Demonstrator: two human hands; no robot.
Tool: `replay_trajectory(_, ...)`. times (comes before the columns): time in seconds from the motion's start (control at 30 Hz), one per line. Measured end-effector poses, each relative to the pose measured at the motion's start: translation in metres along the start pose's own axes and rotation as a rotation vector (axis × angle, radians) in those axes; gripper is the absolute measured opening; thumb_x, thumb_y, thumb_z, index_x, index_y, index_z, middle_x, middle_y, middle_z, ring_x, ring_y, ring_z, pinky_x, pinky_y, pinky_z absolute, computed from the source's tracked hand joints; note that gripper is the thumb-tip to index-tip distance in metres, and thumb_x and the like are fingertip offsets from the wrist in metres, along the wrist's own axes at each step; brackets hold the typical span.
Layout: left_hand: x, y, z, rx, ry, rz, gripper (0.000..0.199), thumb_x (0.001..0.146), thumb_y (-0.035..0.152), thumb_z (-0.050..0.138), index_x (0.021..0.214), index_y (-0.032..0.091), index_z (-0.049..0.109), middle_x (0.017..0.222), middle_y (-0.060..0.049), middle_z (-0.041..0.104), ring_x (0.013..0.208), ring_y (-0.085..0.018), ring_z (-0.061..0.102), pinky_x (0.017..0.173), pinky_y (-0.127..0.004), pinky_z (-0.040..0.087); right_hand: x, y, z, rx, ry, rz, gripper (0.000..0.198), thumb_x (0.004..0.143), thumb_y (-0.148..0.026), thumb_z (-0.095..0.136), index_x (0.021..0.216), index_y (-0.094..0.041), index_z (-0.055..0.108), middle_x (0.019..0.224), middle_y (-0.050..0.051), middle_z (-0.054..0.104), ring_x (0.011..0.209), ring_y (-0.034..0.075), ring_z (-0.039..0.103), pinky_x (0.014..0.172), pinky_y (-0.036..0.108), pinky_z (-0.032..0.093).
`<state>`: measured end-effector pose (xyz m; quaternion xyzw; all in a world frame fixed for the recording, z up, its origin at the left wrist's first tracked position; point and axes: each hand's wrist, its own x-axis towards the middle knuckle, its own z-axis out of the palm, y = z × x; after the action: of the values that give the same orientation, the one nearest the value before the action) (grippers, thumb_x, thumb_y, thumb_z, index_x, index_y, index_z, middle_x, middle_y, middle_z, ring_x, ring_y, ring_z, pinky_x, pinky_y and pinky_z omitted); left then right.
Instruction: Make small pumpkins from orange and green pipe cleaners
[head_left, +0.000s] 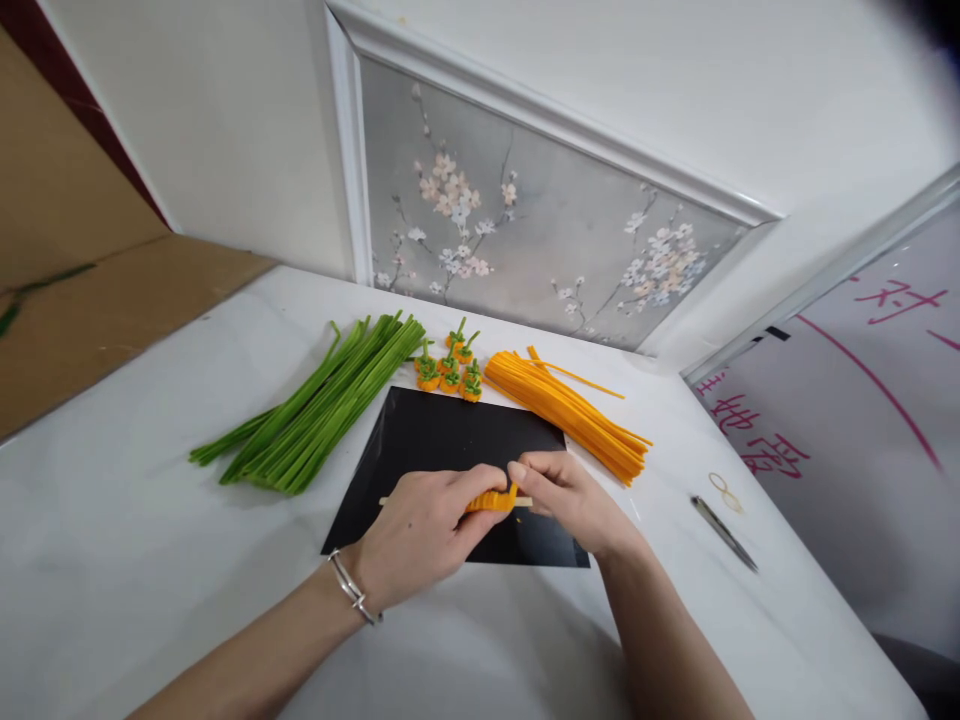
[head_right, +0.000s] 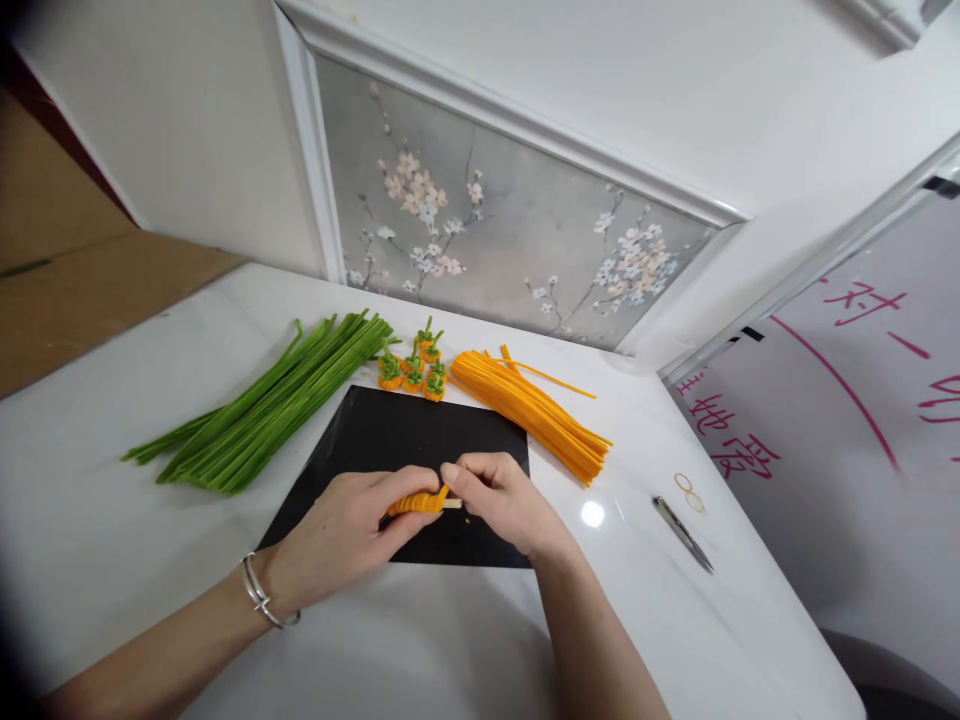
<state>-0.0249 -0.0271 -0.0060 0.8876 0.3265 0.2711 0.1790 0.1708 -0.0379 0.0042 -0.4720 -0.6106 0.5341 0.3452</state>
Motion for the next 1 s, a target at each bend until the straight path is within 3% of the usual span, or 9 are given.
replay_trajectory(0.13, 0.000, 0.001, -0.001, -0.068, -0.030, -0.062, 0.024, 0.091, 0.021, 0.048, 0.115, 0.023, 0.047, 0.086, 0.003, 0.068, 0.065, -0.014, 0.063, 0.055, -0.022, 0.039, 0.003, 0.008, 0.003, 0.312, -0.108, 0.078, 0.045, 0.087, -0.047, 0.057, 0.058, -0.018, 0.039, 0.053, -0.009, 0.023, 0.048, 0.005, 0.015, 0.045, 0.023, 0.012)
replay_trajectory(0.23, 0.000, 0.002, -0.003, -0.091, -0.038, -0.076, 0.028, 0.092, 0.020, 0.047, 0.120, 0.024, 0.045, 0.083, 0.003, 0.068, 0.065, -0.014, 0.064, 0.053, -0.022, 0.039, 0.005, 0.012, 0.005, 0.412, -0.164, 0.067, 0.043, 0.087, -0.043, 0.059, 0.056, -0.017, 0.042, 0.049, -0.009, 0.025, 0.045, 0.005, 0.014, 0.044, 0.024, 0.009)
replay_trajectory(0.37, 0.000, 0.001, -0.003, -0.126, -0.024, -0.055, 0.034, 0.091, 0.019, 0.048, 0.125, 0.025, 0.046, 0.090, 0.002, 0.071, 0.068, -0.014, 0.066, 0.057, -0.022, 0.044, 0.005, 0.016, 0.007, 0.450, -0.211, 0.090, 0.040, 0.086, -0.039, 0.060, 0.057, -0.017, 0.044, 0.048, -0.009, 0.027, 0.043, 0.004, 0.015, 0.044, 0.024, 0.008)
replay_trajectory(0.47, 0.001, 0.000, -0.002, -0.223, 0.017, -0.029, 0.033, 0.092, 0.017, 0.045, 0.123, 0.026, 0.054, 0.110, 0.000, 0.070, 0.090, -0.014, 0.067, 0.077, -0.023, 0.049, 0.003, 0.015, 0.007, 0.453, -0.242, 0.111, 0.039, 0.088, -0.039, 0.057, 0.058, -0.016, 0.049, 0.046, -0.010, 0.024, 0.042, 0.004, 0.013, 0.043, 0.023, 0.009)
replay_trajectory(0.57, 0.003, -0.001, -0.004, -0.358, 0.057, -0.114, 0.028, 0.092, 0.020, 0.046, 0.115, 0.023, 0.063, 0.112, -0.001, 0.070, 0.096, -0.015, 0.065, 0.083, -0.022, 0.049, 0.000, 0.010, 0.006, 0.347, -0.265, 0.094, 0.040, 0.093, -0.043, 0.048, 0.068, -0.013, 0.058, 0.044, -0.010, 0.027, 0.041, 0.005, 0.018, 0.042, 0.023, 0.013)
replay_trajectory(0.63, 0.005, -0.001, -0.006, -0.450, 0.052, -0.228, 0.027, 0.092, 0.023, 0.047, 0.112, 0.020, 0.065, 0.097, -0.001, 0.072, 0.083, -0.014, 0.065, 0.073, -0.021, 0.049, -0.001, 0.006, 0.005, 0.177, -0.165, 0.014, 0.039, 0.095, -0.043, 0.045, 0.075, -0.013, 0.060, 0.047, -0.008, 0.035, 0.043, 0.006, 0.027, 0.043, 0.022, 0.020)
replay_trajectory(0.77, 0.008, 0.000, -0.009, -0.579, 0.006, -0.329, 0.023, 0.090, 0.026, 0.049, 0.101, 0.017, 0.067, 0.078, 0.002, 0.065, 0.071, -0.012, 0.058, 0.064, -0.020, 0.045, -0.002, 0.002, 0.006, -0.074, 0.218, -0.192, 0.022, 0.092, -0.038, 0.051, 0.093, -0.017, 0.057, 0.059, -0.006, 0.046, 0.051, 0.008, 0.042, 0.049, 0.021, 0.035)
replay_trajectory(0.83, 0.008, 0.000, -0.009, -0.561, -0.031, -0.318, 0.020, 0.089, 0.026, 0.049, 0.092, 0.016, 0.066, 0.074, 0.003, 0.059, 0.067, -0.011, 0.052, 0.060, -0.020, 0.040, -0.001, 0.003, 0.009, -0.150, 0.285, -0.256, 0.017, 0.089, -0.034, 0.055, 0.096, -0.019, 0.057, 0.066, -0.004, 0.051, 0.056, 0.010, 0.048, 0.052, 0.022, 0.040)
replay_trajectory(1.0, 0.007, -0.003, -0.005, -0.480, -0.092, -0.298, 0.022, 0.089, 0.027, 0.049, 0.074, 0.015, 0.058, 0.064, 0.005, 0.042, 0.059, -0.009, 0.036, 0.052, -0.021, 0.029, 0.001, 0.005, 0.018, -0.361, 0.361, -0.345, 0.011, 0.087, -0.025, 0.058, 0.079, -0.019, 0.062, 0.070, -0.001, 0.061, 0.060, 0.011, 0.052, 0.057, 0.023, 0.042)
